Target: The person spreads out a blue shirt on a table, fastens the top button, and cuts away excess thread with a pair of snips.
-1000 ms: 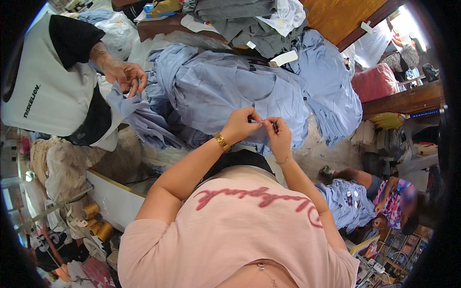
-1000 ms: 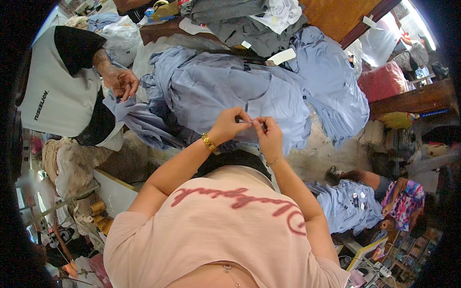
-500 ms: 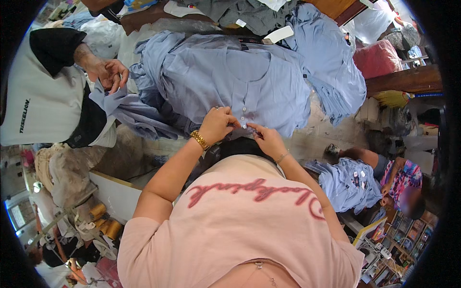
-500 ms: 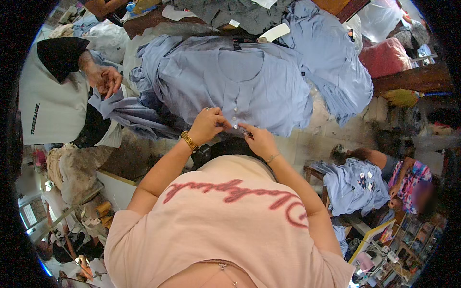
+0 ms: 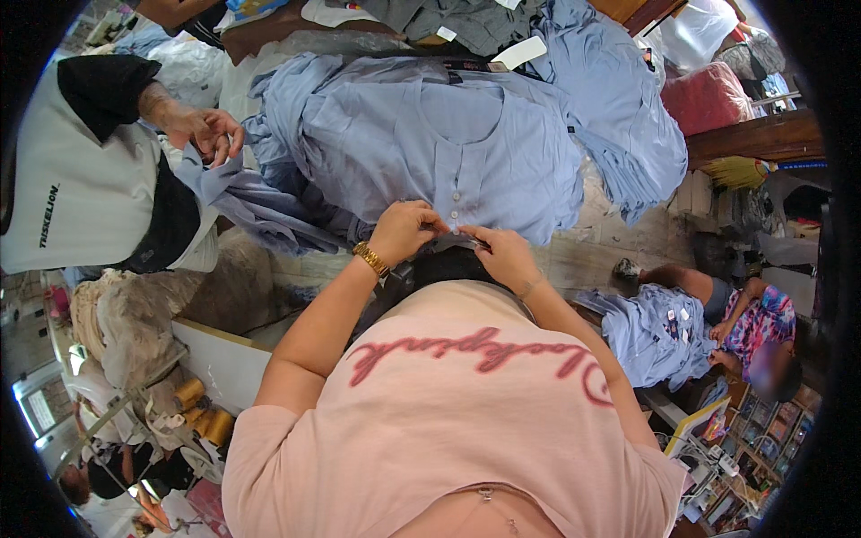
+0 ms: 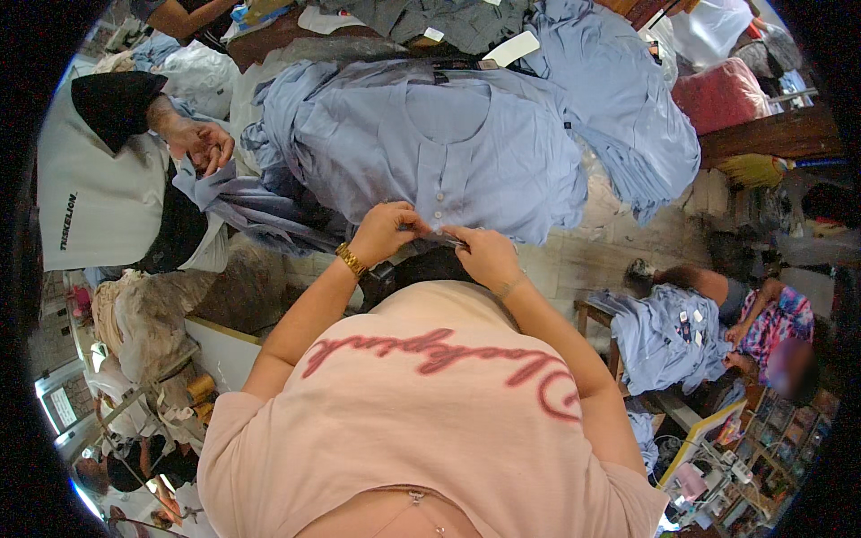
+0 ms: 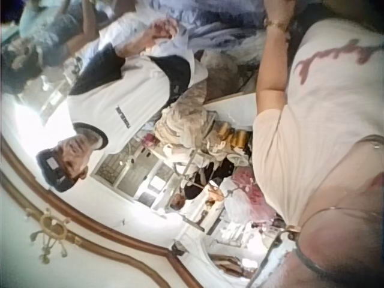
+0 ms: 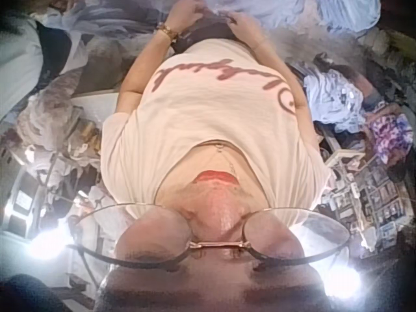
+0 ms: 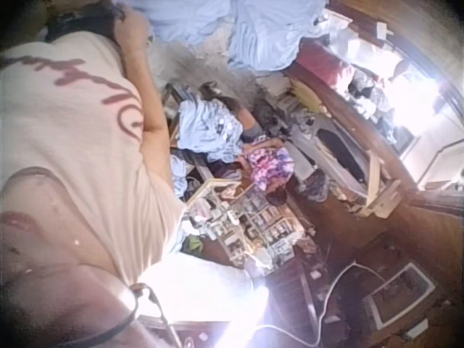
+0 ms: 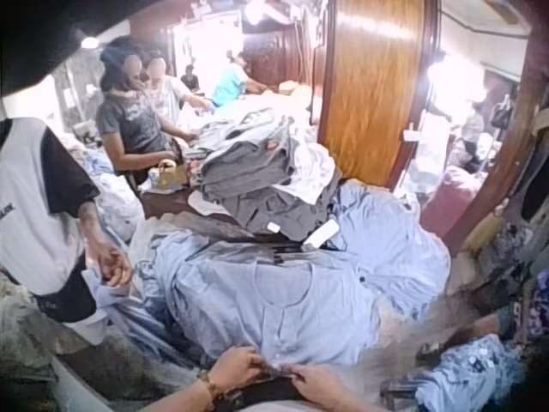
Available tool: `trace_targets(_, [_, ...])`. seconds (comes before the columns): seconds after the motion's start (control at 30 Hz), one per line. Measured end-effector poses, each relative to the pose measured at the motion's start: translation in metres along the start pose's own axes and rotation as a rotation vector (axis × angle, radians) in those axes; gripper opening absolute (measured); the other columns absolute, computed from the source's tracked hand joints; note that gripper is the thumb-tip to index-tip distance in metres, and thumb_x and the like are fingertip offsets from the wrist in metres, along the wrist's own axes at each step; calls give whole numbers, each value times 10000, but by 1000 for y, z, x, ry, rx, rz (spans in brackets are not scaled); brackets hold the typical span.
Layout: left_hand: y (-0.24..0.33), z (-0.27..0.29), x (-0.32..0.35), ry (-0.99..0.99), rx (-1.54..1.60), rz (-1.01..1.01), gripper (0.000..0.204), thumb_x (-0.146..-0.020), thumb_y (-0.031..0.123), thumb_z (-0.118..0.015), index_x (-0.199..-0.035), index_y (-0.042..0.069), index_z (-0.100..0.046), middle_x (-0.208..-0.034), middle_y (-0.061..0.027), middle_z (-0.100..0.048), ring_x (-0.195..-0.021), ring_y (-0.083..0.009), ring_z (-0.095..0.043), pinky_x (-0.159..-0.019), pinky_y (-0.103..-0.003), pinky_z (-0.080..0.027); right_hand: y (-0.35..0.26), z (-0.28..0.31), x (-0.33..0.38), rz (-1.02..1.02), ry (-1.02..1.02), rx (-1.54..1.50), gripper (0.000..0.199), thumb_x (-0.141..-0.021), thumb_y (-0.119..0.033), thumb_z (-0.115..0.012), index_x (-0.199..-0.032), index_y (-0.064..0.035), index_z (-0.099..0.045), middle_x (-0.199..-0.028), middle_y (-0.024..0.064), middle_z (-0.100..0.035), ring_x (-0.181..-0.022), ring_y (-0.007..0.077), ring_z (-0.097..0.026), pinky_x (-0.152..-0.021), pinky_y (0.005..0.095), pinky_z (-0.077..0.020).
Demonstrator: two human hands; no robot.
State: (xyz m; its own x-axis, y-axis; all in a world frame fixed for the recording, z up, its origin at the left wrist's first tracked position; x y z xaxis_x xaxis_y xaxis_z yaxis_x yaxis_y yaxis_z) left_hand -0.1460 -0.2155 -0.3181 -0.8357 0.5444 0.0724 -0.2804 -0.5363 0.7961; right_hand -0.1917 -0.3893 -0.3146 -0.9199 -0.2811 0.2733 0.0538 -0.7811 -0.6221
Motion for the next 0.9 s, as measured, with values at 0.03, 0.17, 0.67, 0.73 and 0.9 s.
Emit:
trace_targets(0.03, [-2,-1,-1,-23,55,45,144,-665,48,-630,-797,88,-673,-764,-64,-616,-741,-200,-595,-696,-283,-452,-2,2,1,-19,-11,-9,375,-757,-156,-504,-1117,-234,-576,-776,138,-619,-719,315,-589,-647,426,-463])
trace_targets(0.17, [-6,-4,2,-17,285,185,139,-706,37,-626,-840,26,-660,-784,-70,-645,-752,-142,-599,-715,-253,-449,-8,9,7,-54,-33,-33,351,-766,-160,-508,-1099,-236,-588,-811,127,-618,-719,312,-585,-645,412,-464])
trace_targets(0.67, [-29,-24,-1,-82,1238,599,204,-778,130,-645,-941,17,-599,-837,-28,-593,-823,-119,-552,-771,-248,-436,16,-10,-10,-528,54,-1455,318,-772,-60,-622,-1045,-31,-462,-622,-23,-440,-401,51,-351,-381,203,-281])
trace_targets(0.73, [-19,-21,-3,-51,1213,592,204,-775,138,-651,-933,25,-592,-823,-15,-586,-803,-109,-546,-759,-237,-431,12,-6,-11,-506,48,-1490,314,-767,-54,-623,-1035,-28,-460,-608,-26,-425,-400,56,-352,-382,206,-284])
trace_targets(0.9, [-7,-8,-13,99,1045,437,167,-745,93,-676,-869,37,-579,-800,-5,-579,-756,-92,-537,-717,-214,-425,9,-2,-8,-507,135,-1551,210,-785,-51,-598,-960,-54,-481,-591,-24,-425,-391,68,-350,-379,214,-284])
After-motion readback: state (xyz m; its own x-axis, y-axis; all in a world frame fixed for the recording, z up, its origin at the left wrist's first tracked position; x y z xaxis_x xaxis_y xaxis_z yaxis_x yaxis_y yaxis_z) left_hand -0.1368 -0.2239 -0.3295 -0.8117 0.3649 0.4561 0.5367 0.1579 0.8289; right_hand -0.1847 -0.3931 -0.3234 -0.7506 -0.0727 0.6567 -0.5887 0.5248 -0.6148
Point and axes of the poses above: each hand's wrist, its own x-axis away from the middle knuckle, its own z-axis out of the back of the hand, y = z × x, the point moved 4 cm from there along -x, towards the middle knuckle
